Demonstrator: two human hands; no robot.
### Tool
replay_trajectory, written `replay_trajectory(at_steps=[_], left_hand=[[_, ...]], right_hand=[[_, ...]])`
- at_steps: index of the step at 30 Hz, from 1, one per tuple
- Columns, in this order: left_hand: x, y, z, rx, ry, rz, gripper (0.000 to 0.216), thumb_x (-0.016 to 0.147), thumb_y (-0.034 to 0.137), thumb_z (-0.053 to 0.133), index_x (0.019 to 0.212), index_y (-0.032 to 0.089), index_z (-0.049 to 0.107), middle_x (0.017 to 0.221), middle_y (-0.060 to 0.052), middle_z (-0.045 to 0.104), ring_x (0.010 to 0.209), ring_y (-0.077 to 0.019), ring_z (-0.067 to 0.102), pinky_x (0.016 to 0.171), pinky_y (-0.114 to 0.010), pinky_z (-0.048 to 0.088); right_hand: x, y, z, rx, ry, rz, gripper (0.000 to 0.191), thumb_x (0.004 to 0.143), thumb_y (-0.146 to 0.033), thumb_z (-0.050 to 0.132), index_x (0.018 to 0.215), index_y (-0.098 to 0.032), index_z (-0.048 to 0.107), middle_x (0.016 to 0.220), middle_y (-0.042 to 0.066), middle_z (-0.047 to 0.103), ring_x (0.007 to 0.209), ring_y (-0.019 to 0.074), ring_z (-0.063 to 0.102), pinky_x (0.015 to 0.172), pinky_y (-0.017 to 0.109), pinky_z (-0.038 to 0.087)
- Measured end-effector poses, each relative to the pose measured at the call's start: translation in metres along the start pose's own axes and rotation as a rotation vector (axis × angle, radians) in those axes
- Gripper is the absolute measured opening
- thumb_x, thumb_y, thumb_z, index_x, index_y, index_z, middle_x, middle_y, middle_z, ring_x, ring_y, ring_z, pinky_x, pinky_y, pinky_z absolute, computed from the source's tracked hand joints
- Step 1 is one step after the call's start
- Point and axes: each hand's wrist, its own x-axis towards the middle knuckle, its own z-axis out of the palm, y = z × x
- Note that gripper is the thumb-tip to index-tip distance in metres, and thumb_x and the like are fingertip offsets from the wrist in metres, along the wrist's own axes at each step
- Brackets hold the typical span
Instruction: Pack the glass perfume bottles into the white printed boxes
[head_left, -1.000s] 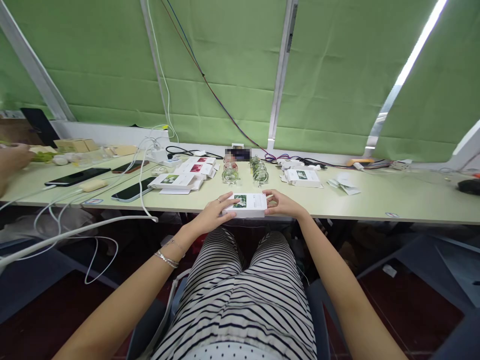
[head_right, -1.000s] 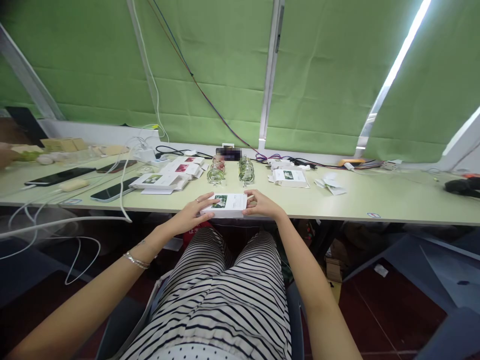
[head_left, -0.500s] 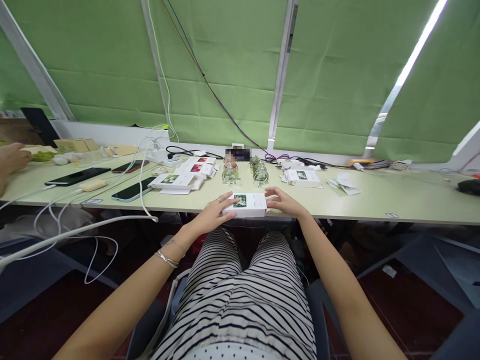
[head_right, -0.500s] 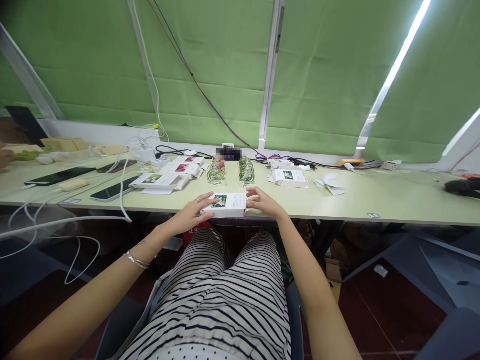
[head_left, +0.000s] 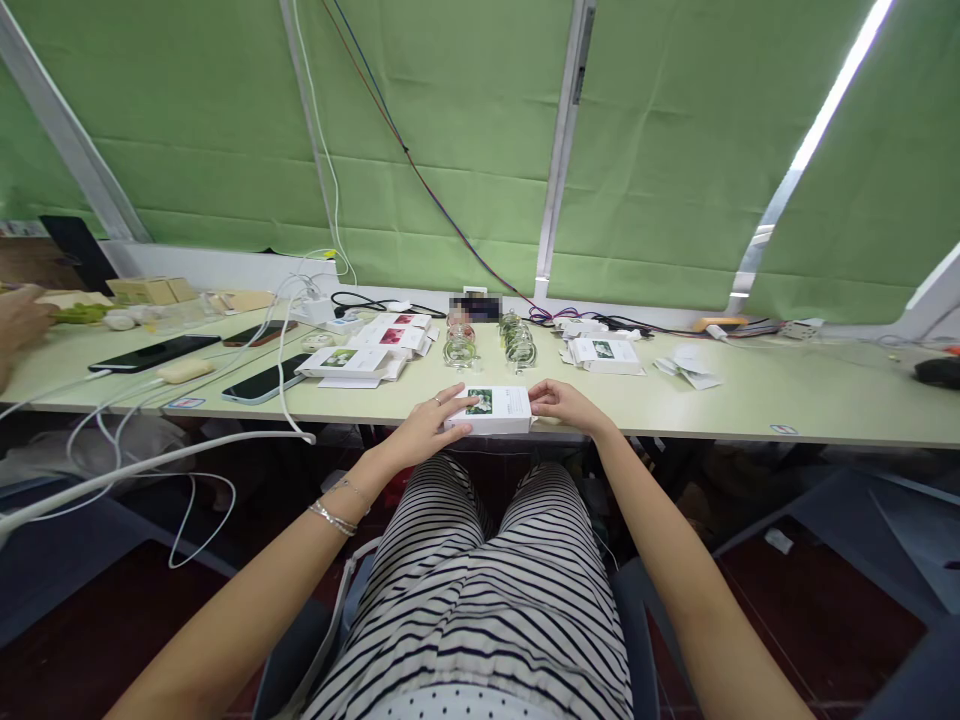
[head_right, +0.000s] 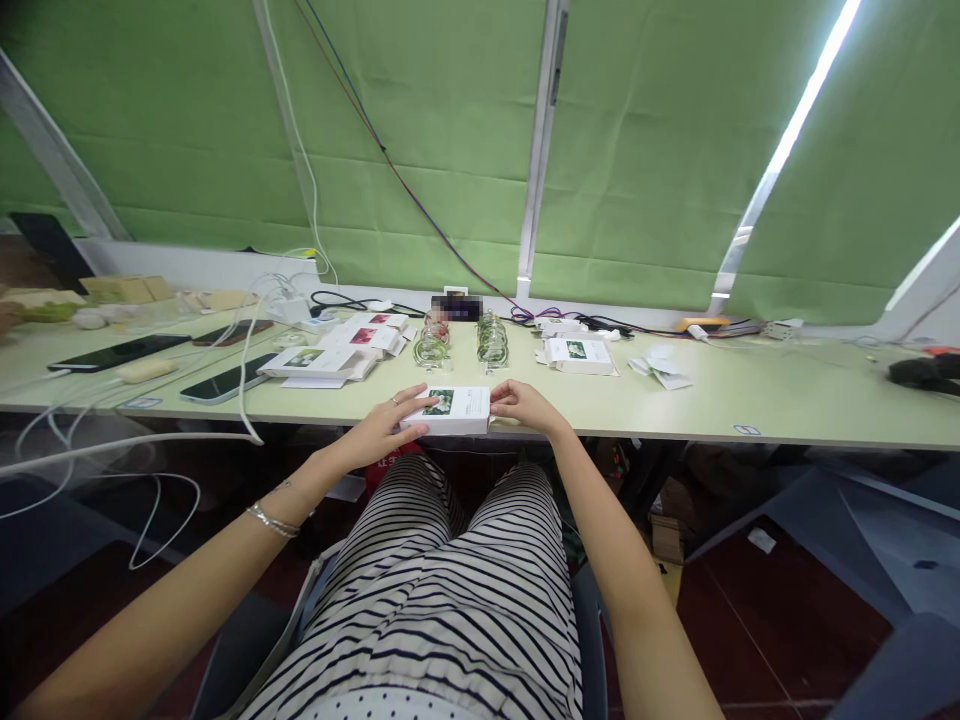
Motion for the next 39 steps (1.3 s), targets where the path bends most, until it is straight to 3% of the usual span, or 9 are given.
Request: replay_trajectory(at_steps=[16,19,23,27,29,31,34,36,39], left_hand=[[0.0,-0.001,0.0,0.005,0.0,-0.002,0.051,0.087,0.052,0.036,0.132,0.029,0.041,0.147,-0.007,0.026,0.128,-0.0256,0.036,0.105,-0.04,0.028],[0.0,-0.001,0.0,0.003,-0.001,0.001,0.051,0.087,0.052,0.037,0.132,0.029,0.041,0.147,-0.006,0.026,0.128,-0.0254,0.036,0.104,-0.04,0.029],[0.0,0.001,0.0,0.016,-0.001,-0.003,0.051,0.087,0.052,0.036,0.133,0.029,0.04,0.147,-0.007,0.027,0.127,-0.0264,0.037,0.104,-0.041,0.028],[0.0,0.004,0.002,0.015,0.01,0.006,0.053,0.087,0.052,0.036,0.135,0.028,0.037,0.146,-0.008,0.028,0.128,-0.0277,0.036,0.104,-0.044,0.028],[-0.001,0.004,0.003,-0.04,0.036,-0.007,0.064,0.085,0.053,0.039,0.14,0.025,0.024,0.147,-0.01,0.026,0.129,-0.0279,0.034,0.106,-0.044,0.027],[-0.002,0.003,0.004,-0.157,0.086,-0.048,0.079,0.084,0.055,0.042,0.144,0.022,0.001,0.15,-0.013,0.012,0.128,-0.0273,0.036,0.105,-0.041,0.03],[-0.003,-0.002,0.004,-0.284,0.13,-0.098,0.087,0.084,0.055,0.04,0.14,0.023,-0.02,0.15,-0.016,-0.01,0.124,-0.0261,0.043,0.101,-0.039,0.036],[-0.003,-0.005,0.005,-0.234,0.107,-0.09,0.086,0.085,0.054,0.04,0.141,0.022,-0.016,0.151,-0.017,-0.001,0.126,-0.0266,0.041,0.101,-0.04,0.035],[-0.002,-0.006,0.007,-0.054,0.038,-0.054,0.081,0.085,0.053,0.041,0.143,0.017,-0.002,0.144,-0.017,0.029,0.127,-0.0275,0.039,0.103,-0.042,0.03]], right_hand=[[0.0,-0.007,0.006,-0.129,-0.001,-0.032,0.022,0.072,-0.02,0.061,0.092,-0.017,0.053,0.095,0.006,0.061,0.092,0.0178,0.059,0.084,0.036,0.049],[-0.003,-0.013,0.003,-0.286,0.01,-0.079,0.021,0.077,-0.023,0.056,0.097,-0.017,0.053,0.103,0.009,0.058,0.096,0.0195,0.057,0.086,0.039,0.047],[-0.009,-0.029,0.013,-0.571,0.151,-0.303,0.033,0.085,-0.033,0.046,0.115,-0.019,0.048,0.125,0.011,0.047,0.121,0.0237,0.041,0.102,0.045,0.033],[-0.014,-0.046,0.053,-0.971,0.111,-0.451,0.066,0.068,-0.043,0.069,0.124,-0.018,0.044,0.133,0.015,0.042,0.124,0.0326,0.034,0.102,0.05,0.029],[-0.014,-0.051,0.071,-1.122,0.124,-0.446,0.057,0.072,-0.03,0.067,0.123,-0.019,0.045,0.124,0.014,0.05,0.113,0.031,0.044,0.094,0.047,0.036],[-0.013,-0.053,0.076,-1.197,0.148,-0.422,0.044,0.077,-0.018,0.057,0.12,-0.019,0.047,0.115,0.013,0.055,0.103,0.0281,0.049,0.086,0.042,0.041],[-0.012,-0.05,0.051,-1.154,0.202,-0.358,0.035,0.079,-0.012,0.048,0.113,-0.017,0.049,0.109,0.013,0.057,0.098,0.0255,0.051,0.081,0.037,0.043],[-0.014,-0.042,0.016,-1.031,0.315,-0.265,0.032,0.079,-0.017,0.047,0.111,-0.015,0.048,0.107,0.013,0.057,0.093,0.0243,0.053,0.078,0.035,0.044],[-0.021,-0.019,-0.042,-0.847,0.568,-0.049,0.027,0.074,-0.022,0.05,0.1,-0.014,0.047,0.1,0.013,0.057,0.089,0.0244,0.054,0.077,0.035,0.043]])
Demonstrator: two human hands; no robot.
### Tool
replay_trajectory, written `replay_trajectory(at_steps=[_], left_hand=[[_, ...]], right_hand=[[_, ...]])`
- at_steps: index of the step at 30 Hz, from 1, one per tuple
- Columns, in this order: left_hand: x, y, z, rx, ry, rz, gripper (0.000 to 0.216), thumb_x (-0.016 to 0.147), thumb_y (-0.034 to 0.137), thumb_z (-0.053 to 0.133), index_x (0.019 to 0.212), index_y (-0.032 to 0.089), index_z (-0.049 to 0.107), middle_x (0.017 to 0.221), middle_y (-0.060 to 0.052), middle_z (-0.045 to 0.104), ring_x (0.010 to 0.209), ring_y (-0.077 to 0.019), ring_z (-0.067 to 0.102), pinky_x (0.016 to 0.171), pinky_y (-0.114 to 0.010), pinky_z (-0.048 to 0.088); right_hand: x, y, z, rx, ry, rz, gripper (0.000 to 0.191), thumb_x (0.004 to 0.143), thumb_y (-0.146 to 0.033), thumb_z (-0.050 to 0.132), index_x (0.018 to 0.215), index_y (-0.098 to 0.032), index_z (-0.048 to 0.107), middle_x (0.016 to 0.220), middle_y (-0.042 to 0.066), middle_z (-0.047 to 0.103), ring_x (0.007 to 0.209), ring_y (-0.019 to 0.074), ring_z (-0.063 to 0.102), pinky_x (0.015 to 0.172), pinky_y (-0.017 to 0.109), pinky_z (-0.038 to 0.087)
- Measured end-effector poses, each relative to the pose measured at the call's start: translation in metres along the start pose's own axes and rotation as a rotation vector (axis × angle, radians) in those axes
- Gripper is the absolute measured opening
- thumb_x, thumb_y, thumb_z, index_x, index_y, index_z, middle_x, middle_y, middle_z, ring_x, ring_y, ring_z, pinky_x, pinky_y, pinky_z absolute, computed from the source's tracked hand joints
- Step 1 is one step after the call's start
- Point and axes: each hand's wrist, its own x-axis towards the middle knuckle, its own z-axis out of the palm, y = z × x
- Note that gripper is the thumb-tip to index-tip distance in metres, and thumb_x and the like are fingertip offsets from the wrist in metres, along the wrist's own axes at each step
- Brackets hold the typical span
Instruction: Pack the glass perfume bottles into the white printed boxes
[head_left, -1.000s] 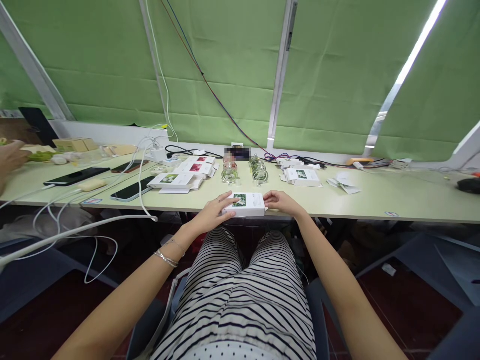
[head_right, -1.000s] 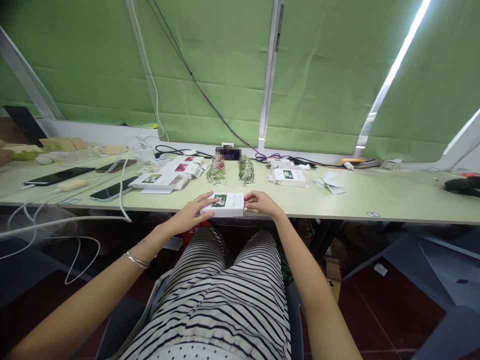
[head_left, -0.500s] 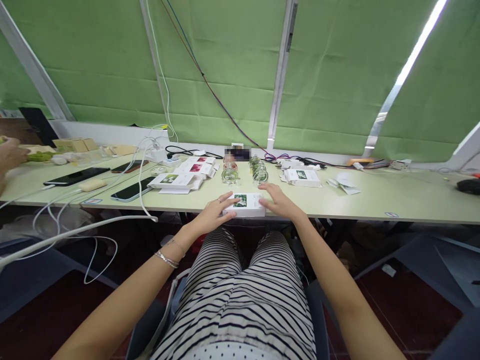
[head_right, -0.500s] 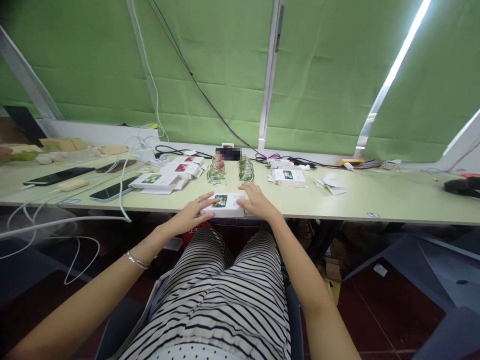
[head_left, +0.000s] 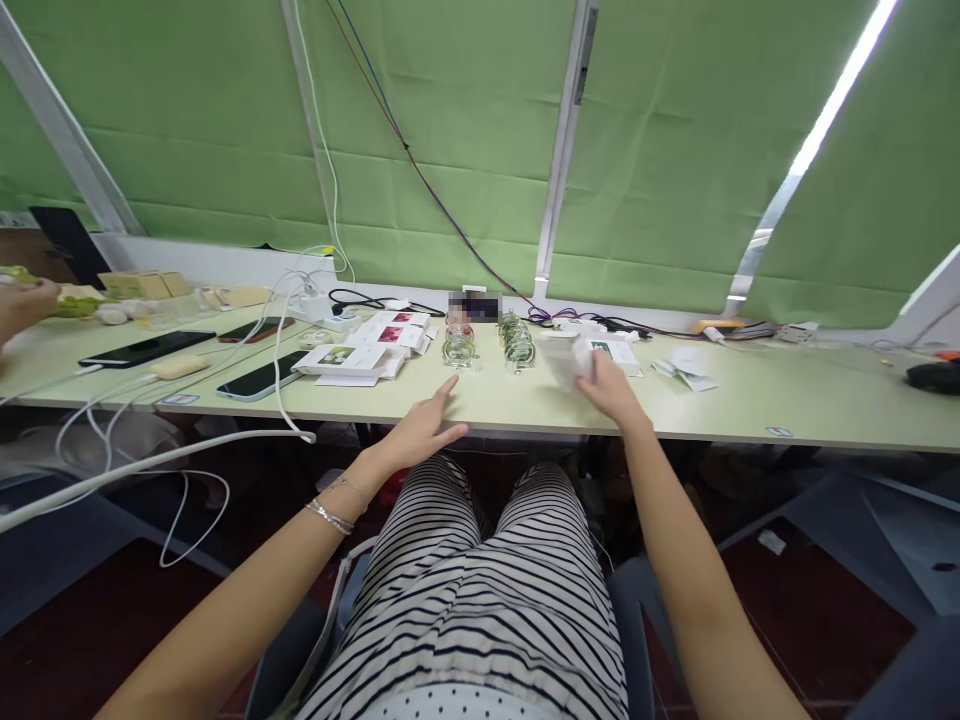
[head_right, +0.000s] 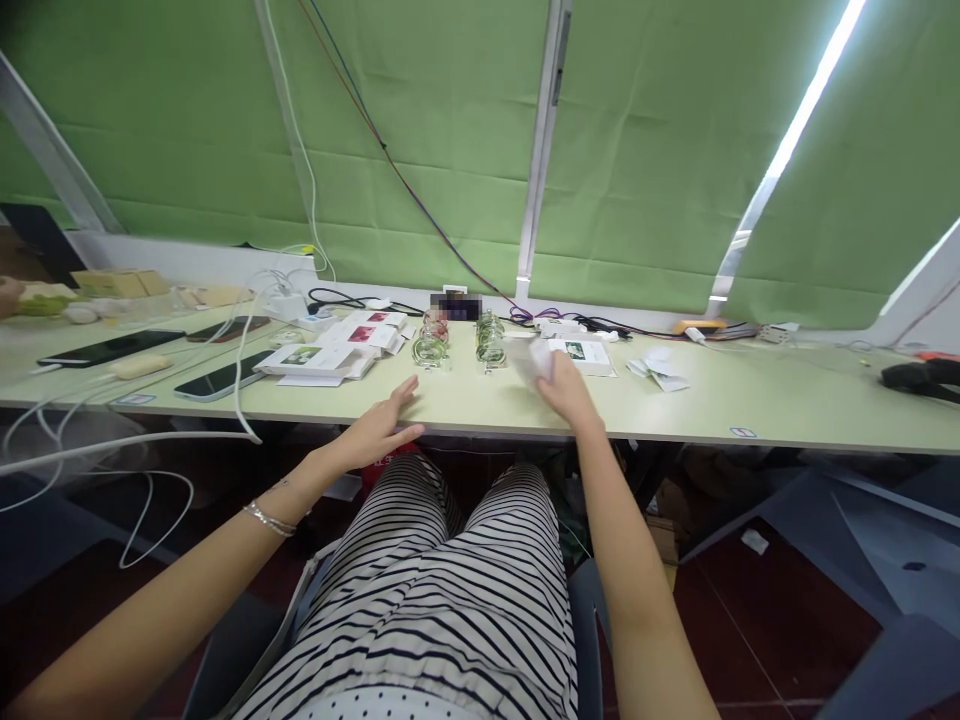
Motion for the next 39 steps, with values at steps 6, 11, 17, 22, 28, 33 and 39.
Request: replay_trajectory(at_steps=[6,11,17,22,28,33,39], left_hand=[[0.002,0.0,0.004,0.193,-0.025,0.043,0.073,0.086,0.05,0.039,0.142,0.012,0.012,0.136,-0.014,0.044,0.126,-0.0258,0.039,0.102,-0.04,0.028],[0.003,-0.001,0.003,0.222,-0.036,0.044,0.071,0.086,0.05,0.039,0.141,0.012,0.014,0.138,-0.014,0.041,0.126,-0.0242,0.039,0.102,-0.038,0.028],[0.002,-0.003,0.004,0.234,-0.034,0.061,0.069,0.086,0.05,0.039,0.14,0.014,0.017,0.143,-0.013,0.034,0.127,-0.0247,0.038,0.103,-0.038,0.028],[0.002,-0.006,0.006,0.253,-0.021,0.069,0.069,0.086,0.05,0.039,0.14,0.014,0.019,0.142,-0.013,0.036,0.127,-0.0243,0.038,0.103,-0.038,0.028],[0.002,-0.007,0.008,0.281,-0.011,0.082,0.067,0.085,0.05,0.039,0.139,0.014,0.022,0.143,-0.013,0.033,0.127,-0.0247,0.038,0.103,-0.039,0.029],[0.001,-0.007,0.009,0.277,-0.007,0.069,0.067,0.085,0.05,0.04,0.139,0.015,0.023,0.143,-0.013,0.035,0.128,-0.025,0.037,0.103,-0.04,0.028],[0.0,-0.006,0.009,0.28,-0.004,0.071,0.067,0.085,0.049,0.041,0.14,0.015,0.021,0.14,-0.014,0.038,0.128,-0.0263,0.036,0.103,-0.041,0.028]], right_hand=[[-0.001,0.074,-0.002,0.178,0.112,0.471,0.038,0.072,-0.039,0.052,0.1,-0.016,0.043,0.104,0.014,0.058,0.091,0.0258,0.055,0.074,0.035,0.043],[-0.001,0.074,0.013,0.228,0.089,0.487,0.049,0.067,-0.039,0.059,0.107,-0.016,0.042,0.113,0.015,0.056,0.1,0.0261,0.053,0.078,0.034,0.043],[0.0,0.068,0.01,0.1,0.116,0.336,0.05,0.072,-0.039,0.055,0.114,-0.016,0.041,0.112,0.014,0.053,0.1,0.0257,0.05,0.08,0.035,0.041],[-0.008,0.055,-0.006,-0.465,0.014,0.247,0.036,0.076,-0.014,0.044,0.112,-0.017,0.049,0.11,0.017,0.049,0.105,0.0323,0.042,0.084,0.047,0.032],[-0.012,0.042,-0.018,-0.509,-0.382,0.346,0.048,0.075,-0.012,0.044,0.122,-0.022,0.045,0.123,0.015,0.044,0.112,0.0347,0.039,0.087,0.052,0.031],[0.004,0.009,0.009,-0.265,-0.091,0.081,0.045,0.079,-0.024,0.044,0.122,-0.014,0.046,0.125,0.018,0.045,0.116,0.0334,0.038,0.094,0.052,0.031],[0.065,-0.017,0.086,0.314,0.008,0.018,0.059,0.078,-0.022,0.041,0.134,-0.01,0.029,0.137,0.017,0.038,0.127,0.0267,0.034,0.106,0.046,0.026]])
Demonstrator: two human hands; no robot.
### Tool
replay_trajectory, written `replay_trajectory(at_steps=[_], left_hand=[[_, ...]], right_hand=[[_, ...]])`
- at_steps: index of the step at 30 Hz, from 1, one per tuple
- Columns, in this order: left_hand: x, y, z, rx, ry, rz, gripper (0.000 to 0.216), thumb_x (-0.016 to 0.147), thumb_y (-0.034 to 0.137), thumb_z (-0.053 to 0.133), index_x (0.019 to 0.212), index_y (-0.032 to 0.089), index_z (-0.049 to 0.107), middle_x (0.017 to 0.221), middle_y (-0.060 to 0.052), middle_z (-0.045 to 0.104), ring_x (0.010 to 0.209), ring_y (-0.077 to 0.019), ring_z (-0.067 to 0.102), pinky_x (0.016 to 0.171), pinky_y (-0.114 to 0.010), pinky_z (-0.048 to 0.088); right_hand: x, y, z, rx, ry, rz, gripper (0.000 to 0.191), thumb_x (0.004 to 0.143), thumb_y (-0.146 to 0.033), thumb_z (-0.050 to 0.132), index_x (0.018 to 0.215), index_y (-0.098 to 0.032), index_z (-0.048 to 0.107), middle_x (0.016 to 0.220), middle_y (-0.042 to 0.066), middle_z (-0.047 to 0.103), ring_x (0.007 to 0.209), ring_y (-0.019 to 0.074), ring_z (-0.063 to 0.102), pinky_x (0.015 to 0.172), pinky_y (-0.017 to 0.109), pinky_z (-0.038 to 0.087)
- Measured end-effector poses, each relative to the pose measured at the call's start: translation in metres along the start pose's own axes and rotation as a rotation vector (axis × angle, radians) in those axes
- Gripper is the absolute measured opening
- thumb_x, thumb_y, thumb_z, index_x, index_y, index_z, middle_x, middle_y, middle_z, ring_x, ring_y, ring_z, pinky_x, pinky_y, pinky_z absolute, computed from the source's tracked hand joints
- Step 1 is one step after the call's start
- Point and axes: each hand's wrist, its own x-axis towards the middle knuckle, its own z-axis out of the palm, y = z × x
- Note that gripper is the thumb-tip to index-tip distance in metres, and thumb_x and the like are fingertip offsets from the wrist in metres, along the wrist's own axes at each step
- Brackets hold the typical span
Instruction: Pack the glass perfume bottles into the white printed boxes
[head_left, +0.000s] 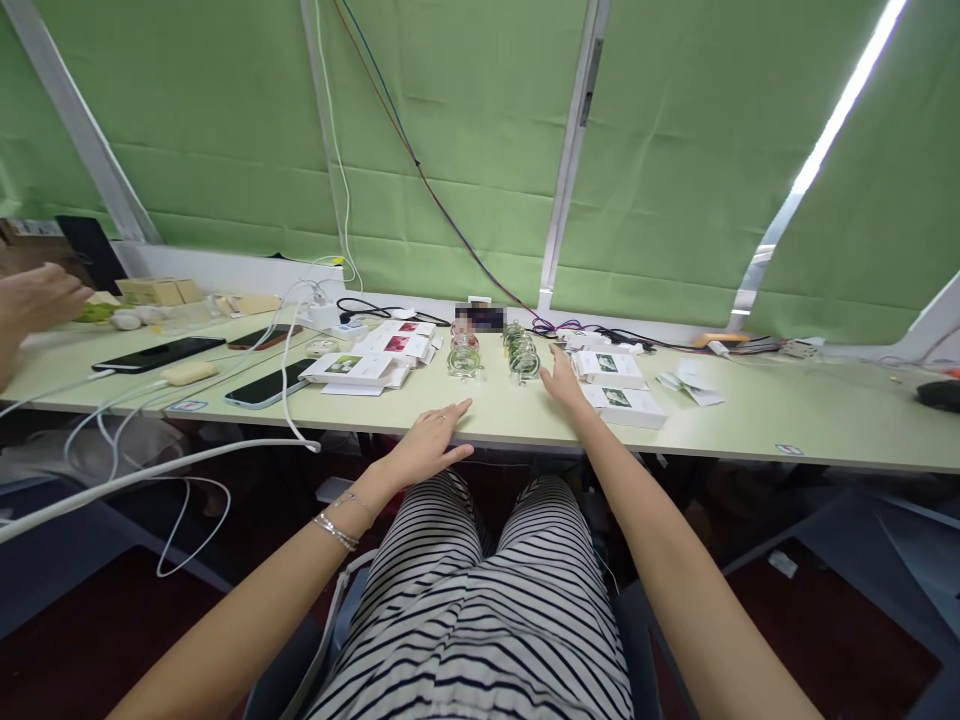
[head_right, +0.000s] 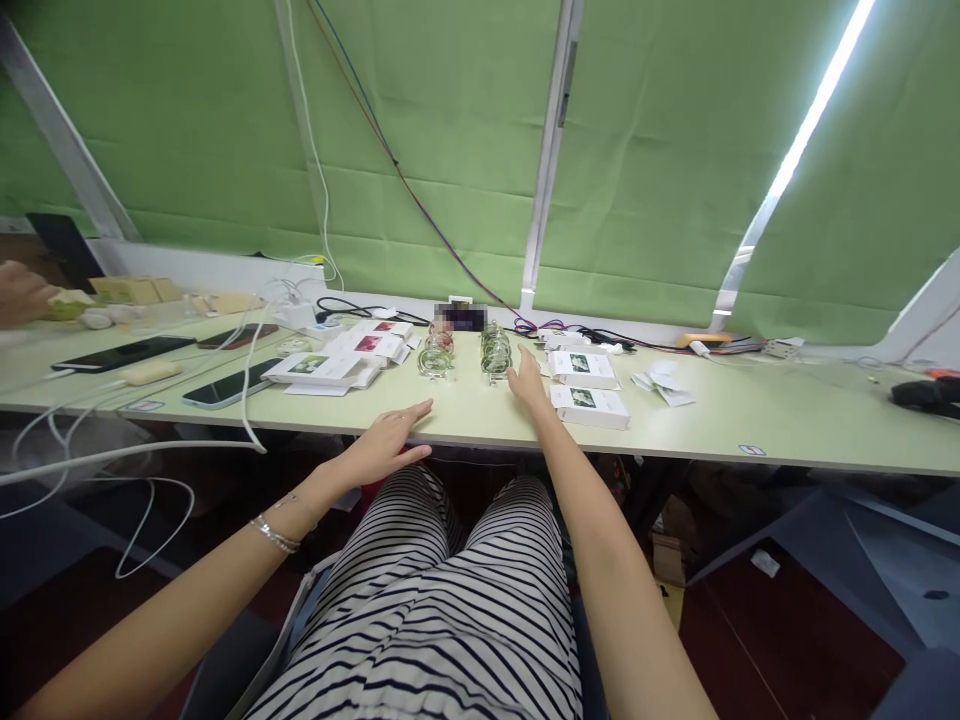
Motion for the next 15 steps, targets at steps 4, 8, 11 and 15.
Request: replay_trajectory(at_steps=[4,8,11,15], left_hand=[[0.0,0.0,0.0,-0.008,0.0,0.002,0.067,0.085,0.048,0.042,0.14,0.015,0.022,0.14,-0.014,0.038,0.128,-0.0269,0.037,0.103,-0.041,0.029],[-0.001,0.001,0.001,-0.008,0.005,0.003,0.067,0.085,0.047,0.043,0.139,0.014,0.023,0.139,-0.014,0.039,0.128,-0.0272,0.036,0.103,-0.04,0.029],[-0.001,0.002,0.002,0.007,0.01,0.0,0.066,0.085,0.048,0.042,0.139,0.014,0.024,0.138,-0.014,0.042,0.129,-0.0272,0.034,0.104,-0.041,0.028],[-0.001,0.003,0.001,0.028,-0.001,0.002,0.066,0.085,0.048,0.042,0.139,0.014,0.024,0.138,-0.014,0.041,0.13,-0.0274,0.034,0.104,-0.041,0.027]], right_hand=[[0.02,0.012,0.022,0.089,-0.057,0.098,0.059,0.08,-0.027,0.043,0.136,-0.014,0.028,0.136,0.013,0.041,0.129,0.0262,0.033,0.106,0.046,0.025],[0.017,0.018,0.027,-0.011,-0.092,0.144,0.055,0.081,-0.029,0.043,0.134,-0.019,0.034,0.126,0.012,0.05,0.119,0.0265,0.043,0.1,0.046,0.032],[0.014,0.017,0.03,-0.052,-0.053,0.163,0.053,0.079,-0.033,0.049,0.129,-0.018,0.041,0.114,0.013,0.056,0.109,0.027,0.049,0.094,0.045,0.035],[0.015,0.016,0.031,-0.01,-0.019,0.155,0.036,0.075,-0.031,0.053,0.108,-0.017,0.055,0.099,0.009,0.061,0.093,0.0233,0.055,0.087,0.04,0.041]])
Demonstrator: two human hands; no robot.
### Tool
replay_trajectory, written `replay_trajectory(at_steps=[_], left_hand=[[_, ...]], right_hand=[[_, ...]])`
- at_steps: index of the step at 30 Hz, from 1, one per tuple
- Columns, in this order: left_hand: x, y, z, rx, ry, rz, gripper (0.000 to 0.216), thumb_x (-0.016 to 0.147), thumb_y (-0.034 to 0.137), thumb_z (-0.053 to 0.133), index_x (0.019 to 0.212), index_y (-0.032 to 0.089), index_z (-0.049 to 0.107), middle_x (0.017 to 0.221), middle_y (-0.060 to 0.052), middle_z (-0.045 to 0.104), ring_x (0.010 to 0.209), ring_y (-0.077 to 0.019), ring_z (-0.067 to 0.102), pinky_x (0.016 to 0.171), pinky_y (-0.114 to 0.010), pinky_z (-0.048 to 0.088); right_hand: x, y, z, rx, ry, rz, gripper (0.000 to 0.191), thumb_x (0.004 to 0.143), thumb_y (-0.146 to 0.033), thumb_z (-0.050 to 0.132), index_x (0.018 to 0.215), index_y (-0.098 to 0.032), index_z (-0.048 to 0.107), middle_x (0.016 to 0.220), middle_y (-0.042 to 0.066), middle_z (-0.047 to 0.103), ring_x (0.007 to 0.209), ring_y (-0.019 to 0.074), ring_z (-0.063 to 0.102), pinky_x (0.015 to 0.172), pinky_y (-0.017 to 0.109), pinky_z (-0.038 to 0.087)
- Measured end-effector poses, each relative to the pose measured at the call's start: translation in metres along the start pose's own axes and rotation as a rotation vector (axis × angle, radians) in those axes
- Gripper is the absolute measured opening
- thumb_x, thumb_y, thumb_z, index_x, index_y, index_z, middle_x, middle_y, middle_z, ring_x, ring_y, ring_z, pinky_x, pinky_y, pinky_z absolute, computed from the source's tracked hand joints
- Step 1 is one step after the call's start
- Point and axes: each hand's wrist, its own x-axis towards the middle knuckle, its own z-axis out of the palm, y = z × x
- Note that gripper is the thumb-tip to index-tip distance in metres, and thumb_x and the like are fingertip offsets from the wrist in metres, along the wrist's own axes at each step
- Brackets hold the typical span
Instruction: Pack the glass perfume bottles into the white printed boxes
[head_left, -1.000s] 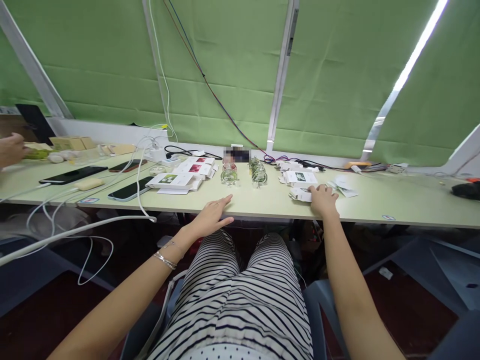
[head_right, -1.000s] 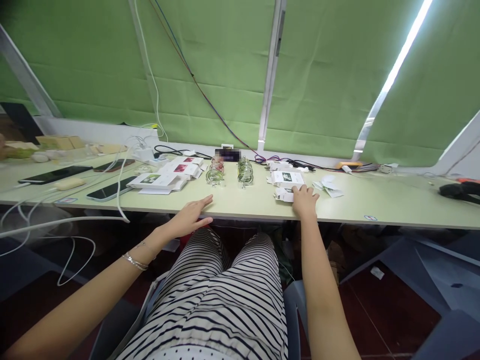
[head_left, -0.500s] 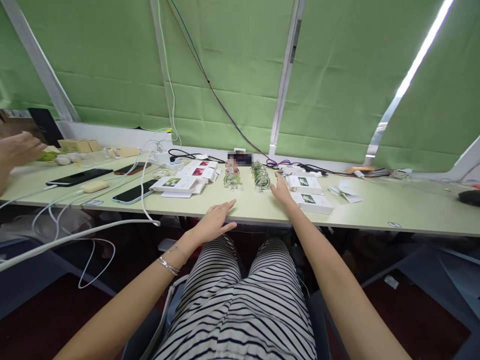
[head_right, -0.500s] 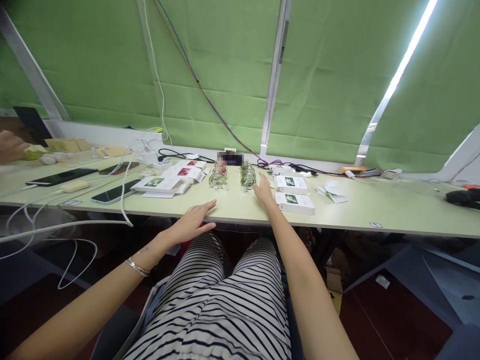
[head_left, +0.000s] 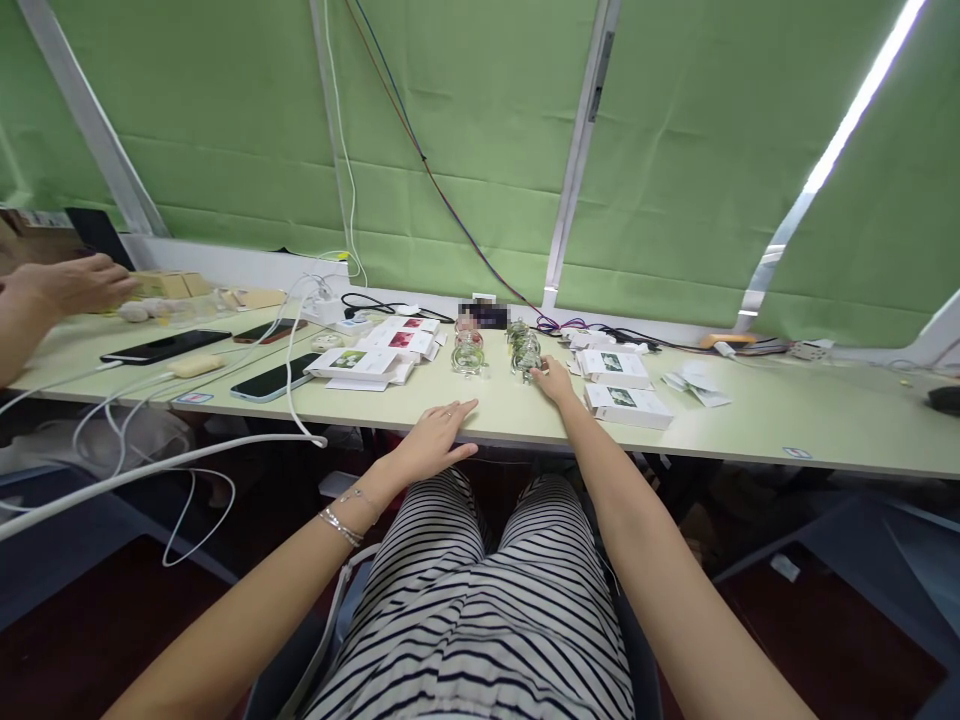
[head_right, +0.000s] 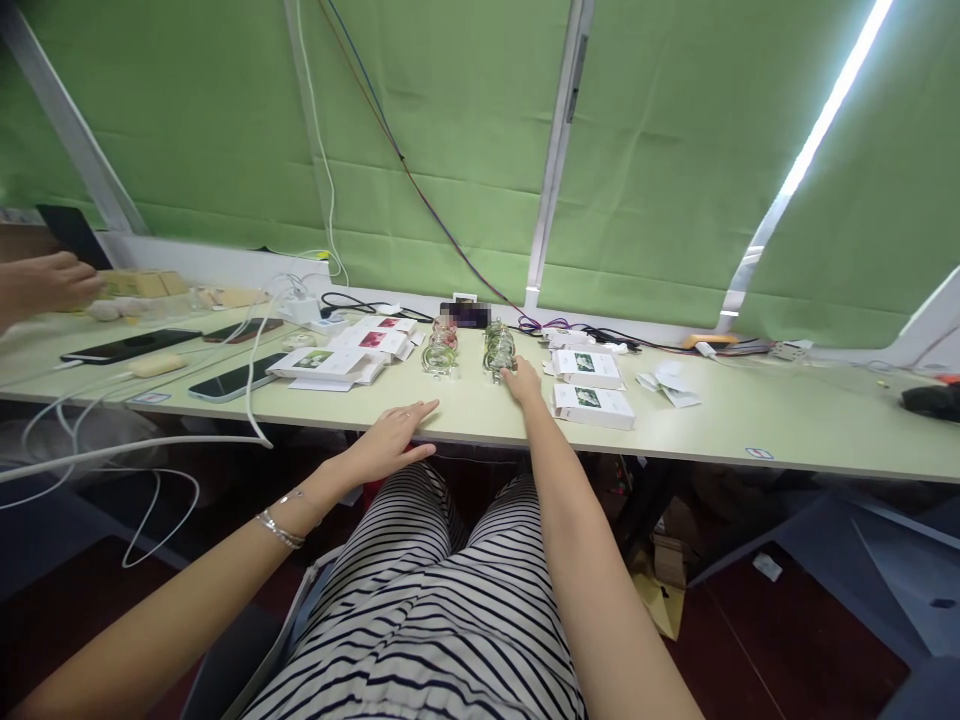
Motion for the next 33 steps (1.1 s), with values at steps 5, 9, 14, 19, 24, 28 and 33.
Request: replay_trajectory(at_steps=[5,9,14,19,24,28,33], left_hand=[[0.001,0.0,-0.001,0.002,-0.012,-0.011,0.062,0.085,0.045,0.043,0.137,0.013,0.028,0.138,-0.014,0.041,0.13,-0.0265,0.034,0.104,-0.041,0.028],[0.002,-0.002,0.0,0.001,-0.007,-0.015,0.055,0.086,0.043,0.042,0.134,0.016,0.034,0.138,-0.012,0.042,0.13,-0.0254,0.035,0.105,-0.04,0.027],[0.002,-0.001,0.001,0.008,0.005,-0.018,0.064,0.085,0.045,0.043,0.139,0.016,0.025,0.137,-0.014,0.043,0.129,-0.0266,0.036,0.103,-0.041,0.028],[0.0,0.004,-0.003,0.045,-0.006,0.023,0.069,0.085,0.045,0.043,0.143,0.019,0.015,0.139,-0.013,0.04,0.13,-0.0279,0.034,0.102,-0.041,0.028],[0.0,0.006,-0.001,0.063,0.009,0.013,0.069,0.085,0.046,0.043,0.143,0.02,0.015,0.137,-0.014,0.042,0.129,-0.0279,0.035,0.102,-0.041,0.028],[0.0,0.005,-0.001,0.04,0.009,-0.012,0.071,0.084,0.047,0.044,0.142,0.016,0.016,0.136,-0.016,0.043,0.128,-0.029,0.036,0.102,-0.042,0.029],[0.014,0.0,-0.014,-0.158,-0.024,-0.151,0.073,0.084,0.055,0.038,0.142,0.016,0.018,0.129,-0.013,0.052,0.119,-0.0286,0.048,0.097,-0.041,0.035]], right_hand=[[-0.006,0.0,-0.016,0.024,0.175,0.048,0.03,0.079,-0.027,0.043,0.105,-0.013,0.05,0.107,0.014,0.057,0.098,0.023,0.053,0.089,0.038,0.039],[-0.029,-0.007,-0.029,0.231,0.177,-0.044,0.032,0.083,-0.035,0.04,0.109,-0.017,0.044,0.102,0.011,0.06,0.088,0.0201,0.059,0.081,0.034,0.044],[-0.062,-0.023,-0.028,0.364,-0.235,-0.283,0.028,0.078,-0.038,0.051,0.099,-0.02,0.048,0.087,0.004,0.062,0.079,0.019,0.061,0.073,0.033,0.047],[-0.065,-0.026,-0.026,0.336,-0.395,-0.289,0.028,0.076,-0.039,0.054,0.095,-0.019,0.048,0.082,0.001,0.058,0.074,0.0159,0.057,0.07,0.03,0.045],[-0.062,-0.028,-0.028,0.25,-0.432,-0.351,0.028,0.078,-0.038,0.052,0.098,-0.018,0.052,0.093,0.003,0.059,0.078,0.0146,0.053,0.07,0.027,0.041],[-0.063,-0.031,-0.027,0.231,-0.445,-0.359,0.034,0.078,-0.043,0.052,0.104,-0.019,0.051,0.092,0.003,0.061,0.076,0.0149,0.053,0.071,0.028,0.041],[-0.06,-0.028,-0.027,0.336,-0.379,-0.32,0.039,0.08,-0.047,0.05,0.107,-0.02,0.052,0.098,0.005,0.062,0.086,0.0165,0.057,0.076,0.029,0.043]])
